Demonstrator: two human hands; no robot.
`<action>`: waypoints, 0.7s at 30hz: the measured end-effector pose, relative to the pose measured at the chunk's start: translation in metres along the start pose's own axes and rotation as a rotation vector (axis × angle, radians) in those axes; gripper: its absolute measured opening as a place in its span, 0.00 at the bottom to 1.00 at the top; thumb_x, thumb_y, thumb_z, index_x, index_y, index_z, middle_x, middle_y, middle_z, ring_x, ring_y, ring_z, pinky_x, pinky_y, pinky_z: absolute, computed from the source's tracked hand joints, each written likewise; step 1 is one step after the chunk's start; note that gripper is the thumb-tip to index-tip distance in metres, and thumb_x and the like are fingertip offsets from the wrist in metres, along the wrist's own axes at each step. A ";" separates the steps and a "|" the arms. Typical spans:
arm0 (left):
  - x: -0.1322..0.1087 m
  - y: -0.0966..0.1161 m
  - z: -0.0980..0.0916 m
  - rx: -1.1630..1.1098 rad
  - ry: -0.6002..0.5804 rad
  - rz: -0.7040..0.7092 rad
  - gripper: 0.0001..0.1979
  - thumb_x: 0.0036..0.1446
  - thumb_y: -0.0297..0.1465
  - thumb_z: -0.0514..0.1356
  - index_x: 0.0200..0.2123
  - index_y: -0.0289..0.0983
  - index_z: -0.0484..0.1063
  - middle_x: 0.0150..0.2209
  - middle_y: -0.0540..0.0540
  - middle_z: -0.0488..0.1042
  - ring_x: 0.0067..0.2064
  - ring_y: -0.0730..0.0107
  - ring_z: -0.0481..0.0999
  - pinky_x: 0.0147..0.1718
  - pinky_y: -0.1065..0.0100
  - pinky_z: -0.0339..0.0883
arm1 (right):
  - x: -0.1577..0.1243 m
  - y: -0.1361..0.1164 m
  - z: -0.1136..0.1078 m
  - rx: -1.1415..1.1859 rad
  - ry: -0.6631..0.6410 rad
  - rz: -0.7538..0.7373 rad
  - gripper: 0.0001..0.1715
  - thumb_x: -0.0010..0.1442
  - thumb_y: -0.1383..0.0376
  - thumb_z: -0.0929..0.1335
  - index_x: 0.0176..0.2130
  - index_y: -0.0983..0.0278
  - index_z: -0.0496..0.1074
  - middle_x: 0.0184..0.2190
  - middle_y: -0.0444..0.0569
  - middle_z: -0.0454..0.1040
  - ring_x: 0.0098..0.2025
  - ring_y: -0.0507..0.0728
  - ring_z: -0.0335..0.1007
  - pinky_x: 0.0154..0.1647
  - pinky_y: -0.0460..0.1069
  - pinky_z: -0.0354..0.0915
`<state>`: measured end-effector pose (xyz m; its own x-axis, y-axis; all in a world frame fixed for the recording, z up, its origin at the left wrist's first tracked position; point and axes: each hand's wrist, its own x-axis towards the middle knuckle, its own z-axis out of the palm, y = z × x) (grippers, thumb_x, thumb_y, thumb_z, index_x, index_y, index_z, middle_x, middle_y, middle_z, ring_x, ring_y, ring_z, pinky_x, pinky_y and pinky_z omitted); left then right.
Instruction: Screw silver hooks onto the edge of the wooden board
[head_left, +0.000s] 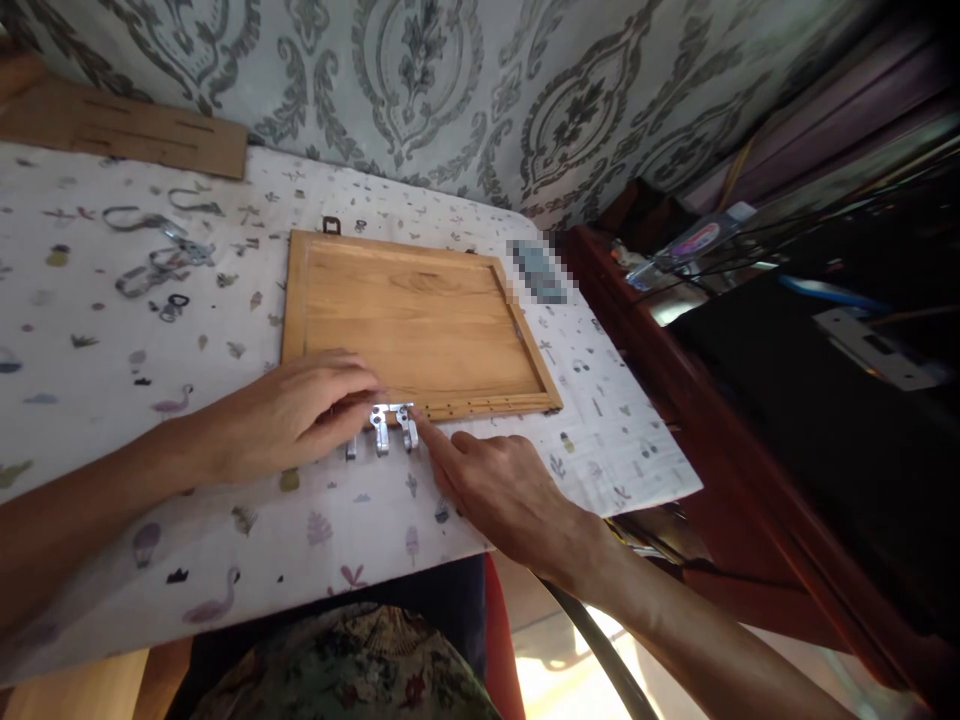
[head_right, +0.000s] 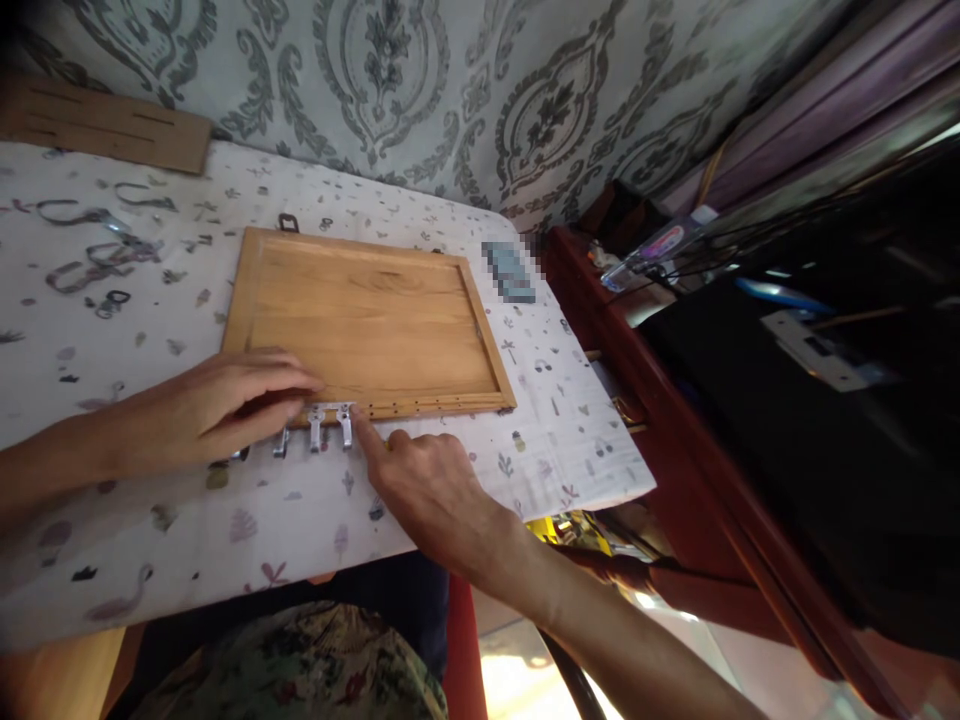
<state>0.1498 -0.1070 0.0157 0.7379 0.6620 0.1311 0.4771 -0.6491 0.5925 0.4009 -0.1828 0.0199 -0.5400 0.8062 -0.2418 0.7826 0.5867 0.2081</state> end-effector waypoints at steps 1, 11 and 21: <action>-0.001 0.004 0.000 0.030 -0.015 -0.024 0.20 0.73 0.42 0.51 0.46 0.36 0.78 0.43 0.41 0.78 0.44 0.57 0.77 0.43 0.60 0.70 | 0.000 0.000 0.000 0.000 -0.003 0.003 0.40 0.69 0.75 0.64 0.76 0.69 0.55 0.28 0.50 0.80 0.24 0.55 0.74 0.24 0.54 0.39; 0.002 0.017 0.010 0.194 -0.078 -0.122 0.18 0.65 0.46 0.64 0.44 0.37 0.79 0.40 0.45 0.74 0.45 0.55 0.74 0.43 0.58 0.65 | 0.002 0.001 0.001 -0.005 0.045 -0.015 0.40 0.69 0.74 0.66 0.75 0.70 0.57 0.27 0.48 0.80 0.22 0.54 0.71 0.22 0.54 0.39; 0.004 0.019 0.007 0.197 -0.098 -0.108 0.13 0.66 0.39 0.64 0.40 0.34 0.80 0.38 0.45 0.73 0.43 0.57 0.75 0.40 0.60 0.63 | 0.001 0.002 0.005 -0.011 0.071 -0.025 0.40 0.68 0.75 0.66 0.75 0.71 0.56 0.25 0.47 0.79 0.22 0.54 0.71 0.23 0.54 0.38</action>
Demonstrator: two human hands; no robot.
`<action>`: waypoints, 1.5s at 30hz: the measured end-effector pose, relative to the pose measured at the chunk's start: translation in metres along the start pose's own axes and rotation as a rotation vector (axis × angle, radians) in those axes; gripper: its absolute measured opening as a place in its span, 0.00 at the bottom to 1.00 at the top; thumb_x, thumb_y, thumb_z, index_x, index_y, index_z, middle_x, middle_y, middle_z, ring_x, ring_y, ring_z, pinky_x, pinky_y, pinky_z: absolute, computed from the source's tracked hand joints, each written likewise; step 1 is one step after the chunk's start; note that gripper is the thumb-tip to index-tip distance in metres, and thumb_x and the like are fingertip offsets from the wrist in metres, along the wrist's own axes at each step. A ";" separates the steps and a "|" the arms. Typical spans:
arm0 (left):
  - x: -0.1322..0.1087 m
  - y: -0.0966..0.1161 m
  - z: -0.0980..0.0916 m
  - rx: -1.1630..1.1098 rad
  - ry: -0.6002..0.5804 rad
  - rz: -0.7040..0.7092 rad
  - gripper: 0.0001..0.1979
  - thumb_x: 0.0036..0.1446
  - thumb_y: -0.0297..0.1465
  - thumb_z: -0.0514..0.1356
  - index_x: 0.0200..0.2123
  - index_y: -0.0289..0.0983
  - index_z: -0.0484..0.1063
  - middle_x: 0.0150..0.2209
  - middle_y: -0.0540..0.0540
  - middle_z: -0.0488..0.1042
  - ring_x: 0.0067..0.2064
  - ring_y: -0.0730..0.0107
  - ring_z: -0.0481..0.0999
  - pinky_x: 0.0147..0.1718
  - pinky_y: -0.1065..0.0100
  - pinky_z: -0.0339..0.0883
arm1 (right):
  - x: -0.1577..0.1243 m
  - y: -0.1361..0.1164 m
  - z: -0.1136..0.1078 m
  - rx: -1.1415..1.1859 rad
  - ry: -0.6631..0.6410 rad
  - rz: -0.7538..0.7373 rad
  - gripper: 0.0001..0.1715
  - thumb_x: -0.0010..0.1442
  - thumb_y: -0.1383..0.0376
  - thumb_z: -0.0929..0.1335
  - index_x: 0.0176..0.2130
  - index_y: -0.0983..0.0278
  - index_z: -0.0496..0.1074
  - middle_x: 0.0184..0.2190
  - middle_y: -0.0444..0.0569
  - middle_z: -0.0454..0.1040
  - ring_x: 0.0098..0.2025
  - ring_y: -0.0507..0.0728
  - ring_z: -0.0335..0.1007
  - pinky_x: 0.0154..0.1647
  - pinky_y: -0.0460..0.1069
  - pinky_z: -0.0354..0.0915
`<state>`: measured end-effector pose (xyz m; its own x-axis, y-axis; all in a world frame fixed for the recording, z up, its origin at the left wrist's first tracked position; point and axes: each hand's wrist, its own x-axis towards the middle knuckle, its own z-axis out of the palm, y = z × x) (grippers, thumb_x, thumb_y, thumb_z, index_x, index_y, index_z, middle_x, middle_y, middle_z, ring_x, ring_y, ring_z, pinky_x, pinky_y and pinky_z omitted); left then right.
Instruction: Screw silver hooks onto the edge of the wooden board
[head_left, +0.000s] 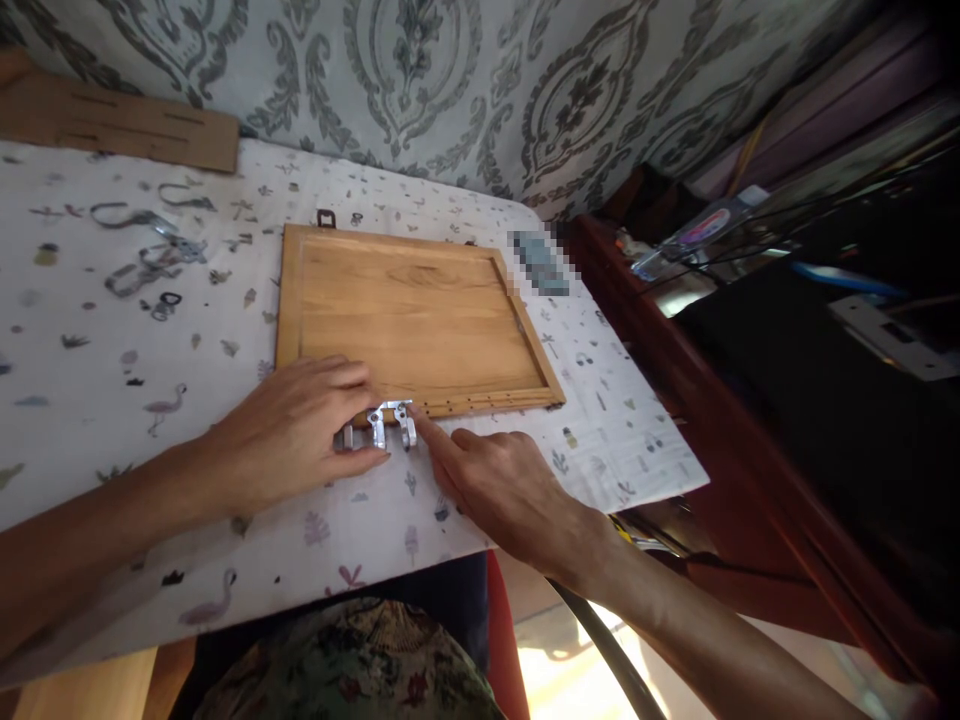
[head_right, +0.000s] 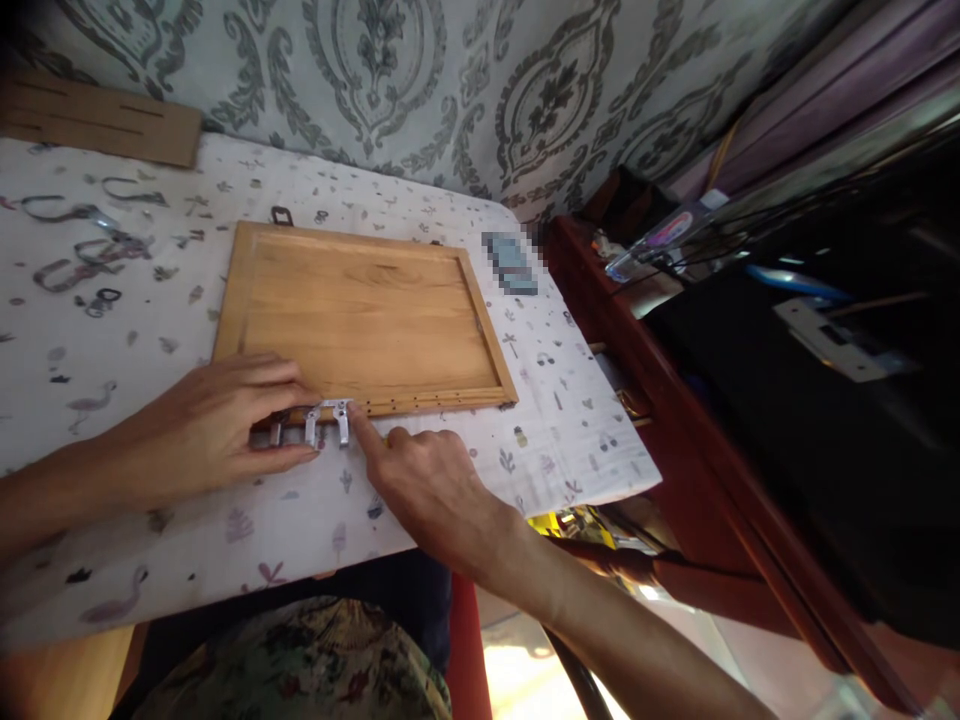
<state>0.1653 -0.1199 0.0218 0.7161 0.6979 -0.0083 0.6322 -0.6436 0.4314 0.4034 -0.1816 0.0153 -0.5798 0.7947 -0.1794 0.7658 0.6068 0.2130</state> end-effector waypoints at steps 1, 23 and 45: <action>0.000 0.000 0.000 0.003 -0.002 0.003 0.12 0.66 0.39 0.64 0.40 0.34 0.80 0.38 0.45 0.73 0.43 0.56 0.75 0.40 0.59 0.63 | 0.000 0.000 0.001 0.003 0.003 0.002 0.41 0.68 0.75 0.66 0.75 0.71 0.55 0.25 0.47 0.79 0.22 0.54 0.71 0.23 0.54 0.38; -0.003 -0.008 0.005 -0.017 0.057 0.091 0.14 0.68 0.41 0.63 0.48 0.39 0.82 0.39 0.46 0.72 0.42 0.59 0.73 0.41 0.60 0.64 | -0.002 0.001 0.002 0.017 -0.009 0.010 0.42 0.68 0.74 0.67 0.76 0.68 0.55 0.28 0.48 0.80 0.22 0.55 0.71 0.23 0.54 0.37; -0.003 -0.005 -0.002 0.050 0.006 0.119 0.15 0.70 0.40 0.60 0.50 0.39 0.82 0.41 0.44 0.73 0.43 0.57 0.72 0.43 0.59 0.62 | -0.005 0.001 -0.003 0.145 0.034 0.079 0.38 0.69 0.72 0.65 0.75 0.63 0.59 0.29 0.47 0.84 0.23 0.53 0.73 0.23 0.52 0.44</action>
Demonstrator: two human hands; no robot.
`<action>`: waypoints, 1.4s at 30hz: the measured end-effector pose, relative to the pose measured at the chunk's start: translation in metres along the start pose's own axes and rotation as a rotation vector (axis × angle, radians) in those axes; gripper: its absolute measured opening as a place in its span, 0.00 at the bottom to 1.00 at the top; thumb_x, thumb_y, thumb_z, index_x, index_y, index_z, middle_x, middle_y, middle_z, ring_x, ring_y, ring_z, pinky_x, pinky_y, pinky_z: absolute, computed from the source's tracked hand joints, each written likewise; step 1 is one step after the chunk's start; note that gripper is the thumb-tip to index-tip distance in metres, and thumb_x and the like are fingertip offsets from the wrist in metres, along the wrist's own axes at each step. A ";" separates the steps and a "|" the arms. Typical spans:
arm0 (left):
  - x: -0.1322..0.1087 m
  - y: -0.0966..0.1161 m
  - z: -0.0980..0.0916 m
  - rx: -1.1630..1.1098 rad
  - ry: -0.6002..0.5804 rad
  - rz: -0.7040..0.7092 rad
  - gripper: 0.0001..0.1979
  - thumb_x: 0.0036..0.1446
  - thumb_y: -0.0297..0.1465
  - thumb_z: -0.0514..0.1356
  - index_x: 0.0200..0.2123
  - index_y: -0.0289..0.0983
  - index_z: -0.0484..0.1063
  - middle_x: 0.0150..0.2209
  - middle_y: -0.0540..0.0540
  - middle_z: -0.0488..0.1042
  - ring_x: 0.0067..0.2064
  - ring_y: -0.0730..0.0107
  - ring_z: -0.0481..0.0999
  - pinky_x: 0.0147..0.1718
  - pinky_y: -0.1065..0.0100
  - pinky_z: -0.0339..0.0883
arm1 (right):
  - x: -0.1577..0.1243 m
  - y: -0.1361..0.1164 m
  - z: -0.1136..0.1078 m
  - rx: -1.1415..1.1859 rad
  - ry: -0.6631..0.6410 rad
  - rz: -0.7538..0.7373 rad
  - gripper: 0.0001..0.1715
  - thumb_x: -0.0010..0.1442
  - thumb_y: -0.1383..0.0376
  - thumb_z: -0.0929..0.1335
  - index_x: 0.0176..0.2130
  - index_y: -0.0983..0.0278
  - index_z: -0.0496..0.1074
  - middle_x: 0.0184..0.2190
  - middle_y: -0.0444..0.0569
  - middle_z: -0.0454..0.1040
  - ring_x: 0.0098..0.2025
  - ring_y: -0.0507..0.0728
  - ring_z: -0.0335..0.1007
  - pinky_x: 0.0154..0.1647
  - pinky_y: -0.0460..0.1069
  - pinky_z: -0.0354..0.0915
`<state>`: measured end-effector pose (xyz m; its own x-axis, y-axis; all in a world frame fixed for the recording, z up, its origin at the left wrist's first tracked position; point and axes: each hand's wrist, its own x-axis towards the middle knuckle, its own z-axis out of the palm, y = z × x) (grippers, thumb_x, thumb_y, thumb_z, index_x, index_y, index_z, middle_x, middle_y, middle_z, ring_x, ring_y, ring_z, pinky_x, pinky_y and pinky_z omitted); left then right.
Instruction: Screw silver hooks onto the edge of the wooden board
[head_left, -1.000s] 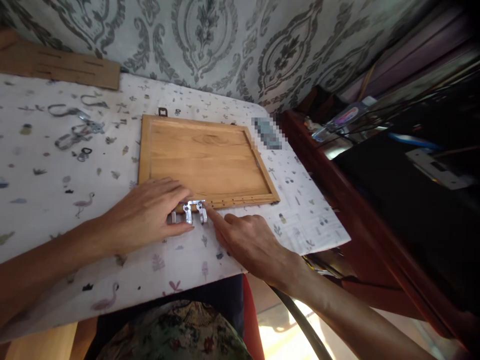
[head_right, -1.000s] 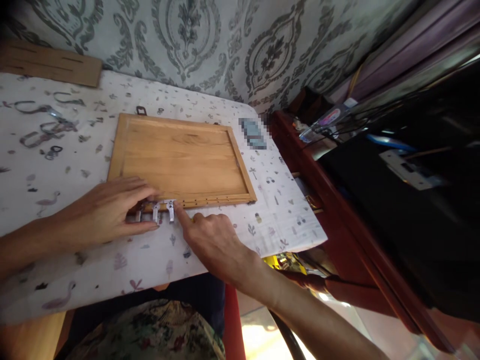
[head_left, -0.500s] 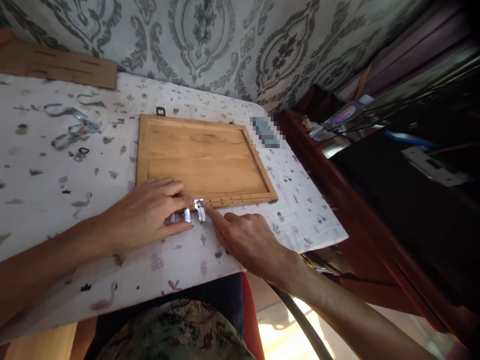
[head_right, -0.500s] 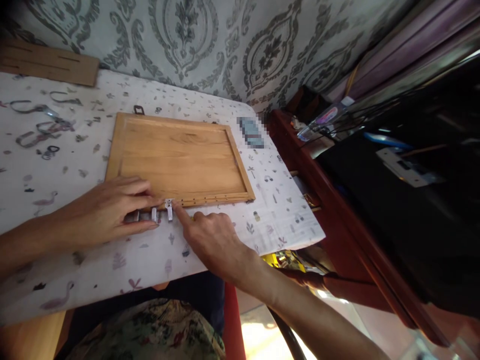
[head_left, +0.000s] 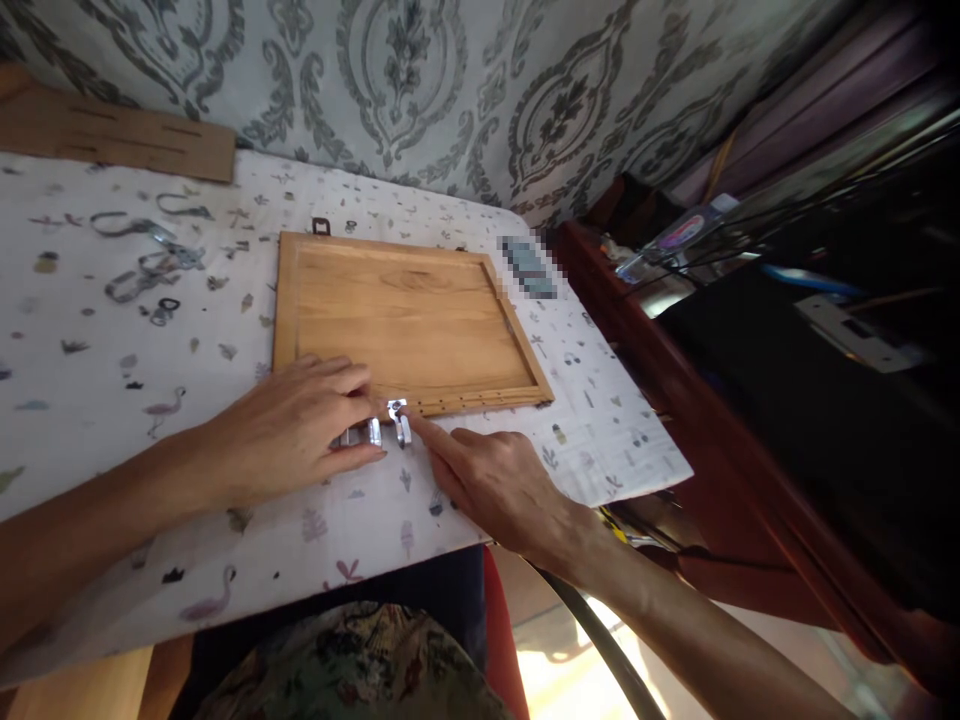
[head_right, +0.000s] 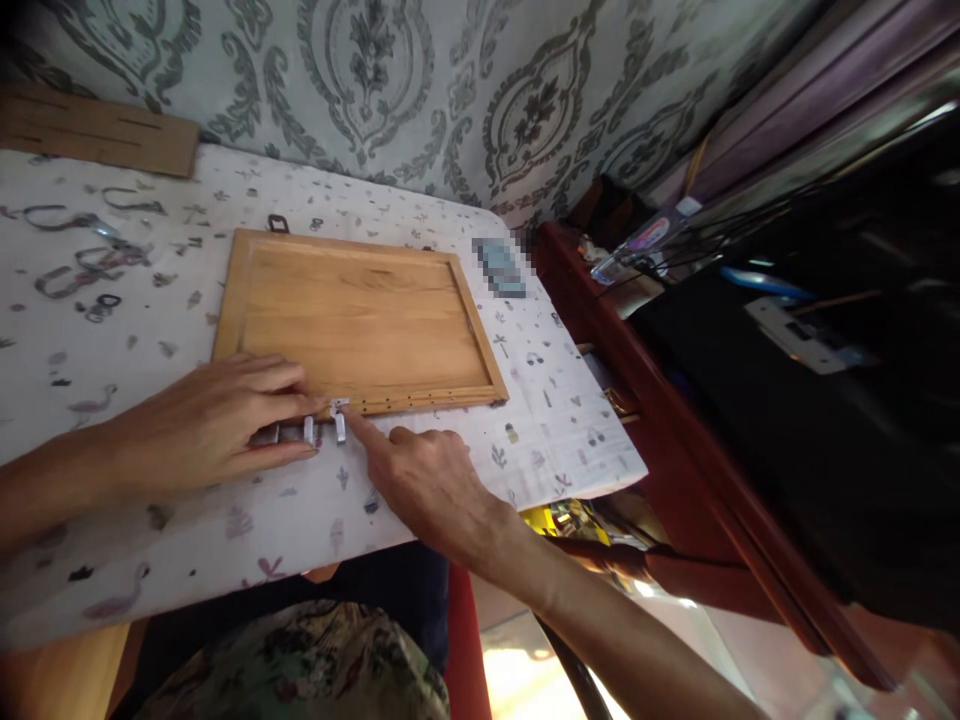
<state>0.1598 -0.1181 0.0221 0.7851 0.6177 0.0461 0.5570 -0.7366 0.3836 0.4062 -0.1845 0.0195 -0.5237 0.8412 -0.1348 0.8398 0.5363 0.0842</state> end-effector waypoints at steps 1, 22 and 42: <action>0.000 0.000 0.000 0.005 0.007 0.001 0.14 0.70 0.39 0.60 0.49 0.39 0.82 0.41 0.44 0.73 0.43 0.57 0.72 0.43 0.59 0.62 | 0.000 0.000 0.000 -0.006 0.001 -0.002 0.38 0.69 0.72 0.65 0.75 0.63 0.60 0.29 0.47 0.84 0.23 0.52 0.73 0.23 0.52 0.44; -0.002 0.007 0.012 0.073 0.056 -0.090 0.16 0.65 0.44 0.66 0.45 0.36 0.74 0.40 0.45 0.73 0.43 0.55 0.73 0.41 0.59 0.66 | 0.003 -0.001 -0.002 -0.062 -0.050 -0.029 0.40 0.68 0.72 0.66 0.75 0.64 0.59 0.30 0.49 0.84 0.24 0.54 0.75 0.23 0.53 0.42; 0.000 0.006 0.011 0.082 0.056 -0.084 0.12 0.65 0.41 0.65 0.39 0.38 0.74 0.39 0.46 0.73 0.43 0.56 0.73 0.43 0.58 0.66 | 0.002 0.000 -0.002 -0.058 -0.035 -0.044 0.40 0.68 0.73 0.67 0.75 0.64 0.59 0.31 0.49 0.85 0.24 0.55 0.75 0.24 0.53 0.41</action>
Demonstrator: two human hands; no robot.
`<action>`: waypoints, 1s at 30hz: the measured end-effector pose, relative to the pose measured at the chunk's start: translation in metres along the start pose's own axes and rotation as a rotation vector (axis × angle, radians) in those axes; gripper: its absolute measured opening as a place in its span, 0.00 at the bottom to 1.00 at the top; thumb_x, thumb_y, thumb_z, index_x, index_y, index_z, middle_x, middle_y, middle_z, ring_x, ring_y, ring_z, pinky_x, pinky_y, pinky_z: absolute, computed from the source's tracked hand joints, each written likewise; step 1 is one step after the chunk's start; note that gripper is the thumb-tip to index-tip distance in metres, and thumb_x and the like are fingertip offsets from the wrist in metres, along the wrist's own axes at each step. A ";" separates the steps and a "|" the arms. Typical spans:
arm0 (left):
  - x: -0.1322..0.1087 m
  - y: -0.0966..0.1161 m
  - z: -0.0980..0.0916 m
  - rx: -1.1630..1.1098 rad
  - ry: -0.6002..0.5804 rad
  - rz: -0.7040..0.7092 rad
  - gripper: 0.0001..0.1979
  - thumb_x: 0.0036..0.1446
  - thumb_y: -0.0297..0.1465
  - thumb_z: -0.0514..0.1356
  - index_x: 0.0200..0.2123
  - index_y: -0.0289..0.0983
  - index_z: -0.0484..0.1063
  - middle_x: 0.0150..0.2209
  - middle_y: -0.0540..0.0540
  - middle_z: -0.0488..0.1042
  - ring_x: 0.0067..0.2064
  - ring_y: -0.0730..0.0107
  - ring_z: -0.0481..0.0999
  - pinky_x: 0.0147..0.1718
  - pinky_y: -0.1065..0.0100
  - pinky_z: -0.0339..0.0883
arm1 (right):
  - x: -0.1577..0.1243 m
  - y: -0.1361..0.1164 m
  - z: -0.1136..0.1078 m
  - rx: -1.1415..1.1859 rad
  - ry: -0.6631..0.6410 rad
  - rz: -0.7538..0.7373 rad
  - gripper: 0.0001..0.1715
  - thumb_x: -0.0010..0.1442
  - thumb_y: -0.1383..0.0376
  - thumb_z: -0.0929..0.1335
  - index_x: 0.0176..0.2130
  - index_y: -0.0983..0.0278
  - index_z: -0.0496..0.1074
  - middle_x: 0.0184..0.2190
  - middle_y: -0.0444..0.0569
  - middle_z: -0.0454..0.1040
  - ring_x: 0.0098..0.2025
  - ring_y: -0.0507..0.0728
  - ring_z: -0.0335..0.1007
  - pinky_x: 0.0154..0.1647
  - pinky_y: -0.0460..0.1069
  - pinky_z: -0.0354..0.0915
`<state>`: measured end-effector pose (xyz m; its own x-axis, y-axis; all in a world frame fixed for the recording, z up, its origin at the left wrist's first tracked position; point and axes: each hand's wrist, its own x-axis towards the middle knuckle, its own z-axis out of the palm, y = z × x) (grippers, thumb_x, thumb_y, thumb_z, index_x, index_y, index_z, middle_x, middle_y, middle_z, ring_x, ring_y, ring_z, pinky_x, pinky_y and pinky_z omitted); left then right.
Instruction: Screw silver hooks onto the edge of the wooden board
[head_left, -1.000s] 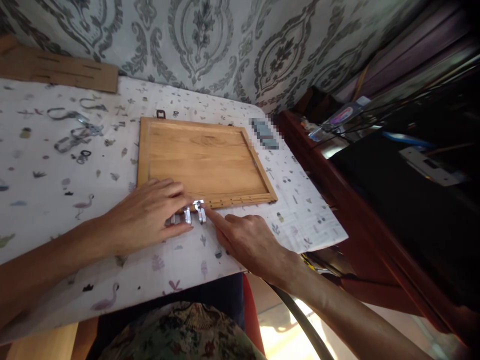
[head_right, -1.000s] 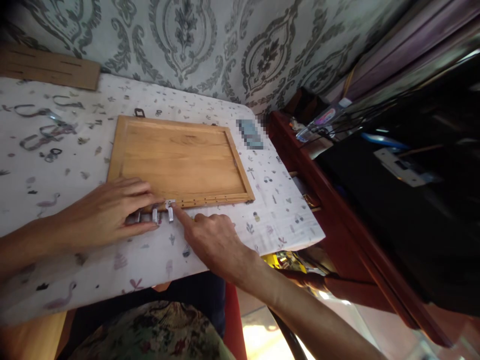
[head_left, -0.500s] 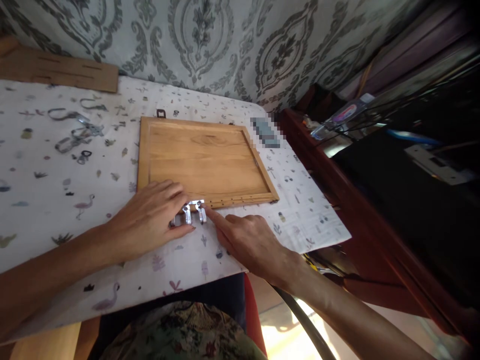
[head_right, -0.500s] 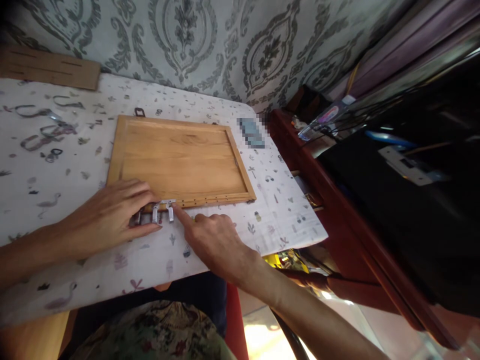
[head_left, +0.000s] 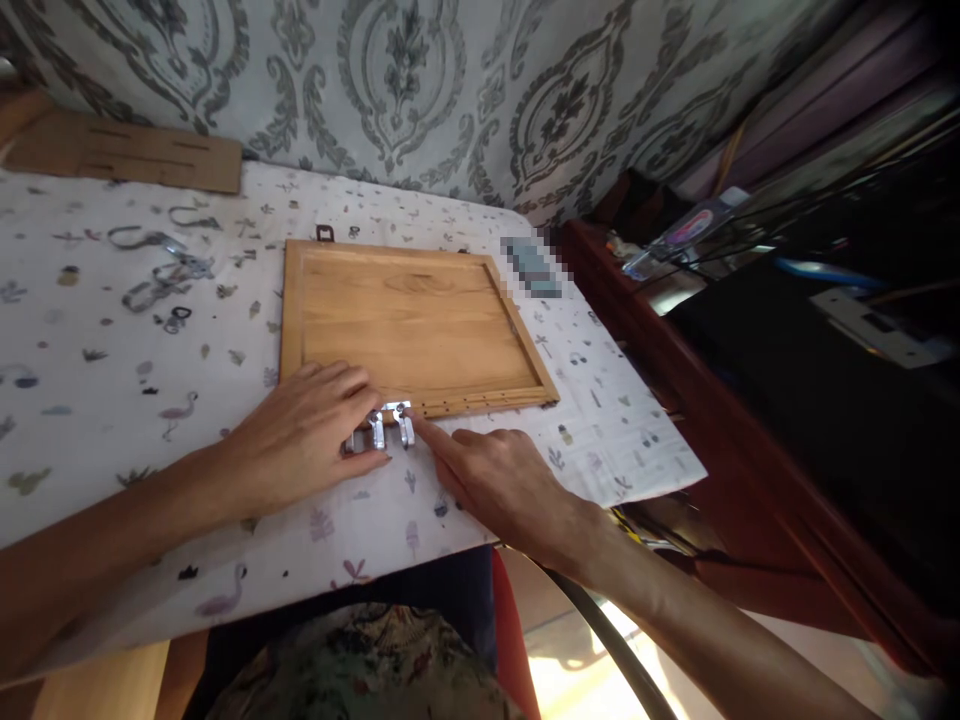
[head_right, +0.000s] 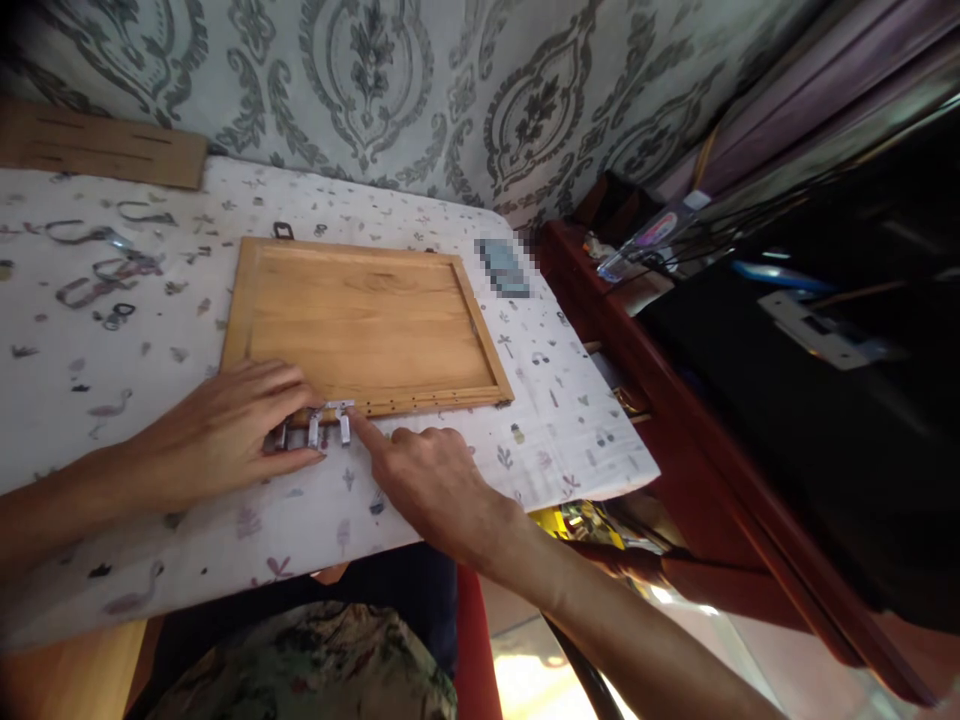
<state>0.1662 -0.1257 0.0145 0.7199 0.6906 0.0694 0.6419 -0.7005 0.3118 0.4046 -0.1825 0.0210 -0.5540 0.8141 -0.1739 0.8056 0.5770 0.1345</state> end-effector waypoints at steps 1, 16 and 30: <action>0.000 0.000 0.000 -0.006 -0.005 -0.002 0.13 0.66 0.42 0.65 0.40 0.38 0.73 0.39 0.46 0.73 0.43 0.55 0.73 0.43 0.57 0.66 | 0.000 0.000 0.000 0.000 -0.005 0.000 0.40 0.69 0.72 0.67 0.75 0.64 0.59 0.31 0.50 0.85 0.24 0.55 0.75 0.24 0.53 0.41; -0.005 -0.048 -0.056 -0.277 0.262 -0.232 0.18 0.66 0.43 0.55 0.47 0.40 0.80 0.44 0.45 0.83 0.38 0.60 0.79 0.36 0.64 0.68 | 0.008 -0.004 -0.019 0.020 -0.197 0.072 0.40 0.70 0.73 0.64 0.77 0.65 0.56 0.36 0.55 0.87 0.30 0.58 0.80 0.25 0.50 0.54; -0.019 -0.150 -0.072 -0.164 0.554 -0.467 0.18 0.57 0.36 0.54 0.41 0.36 0.81 0.39 0.41 0.84 0.42 0.55 0.83 0.42 0.60 0.76 | 0.006 0.005 0.006 0.001 0.026 -0.003 0.39 0.63 0.79 0.66 0.70 0.63 0.67 0.30 0.48 0.86 0.27 0.59 0.83 0.23 0.53 0.44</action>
<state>0.0368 -0.0206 0.0349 0.1157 0.9299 0.3492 0.7699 -0.3061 0.5599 0.4068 -0.1746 0.0145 -0.5617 0.8138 -0.1493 0.8041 0.5794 0.1332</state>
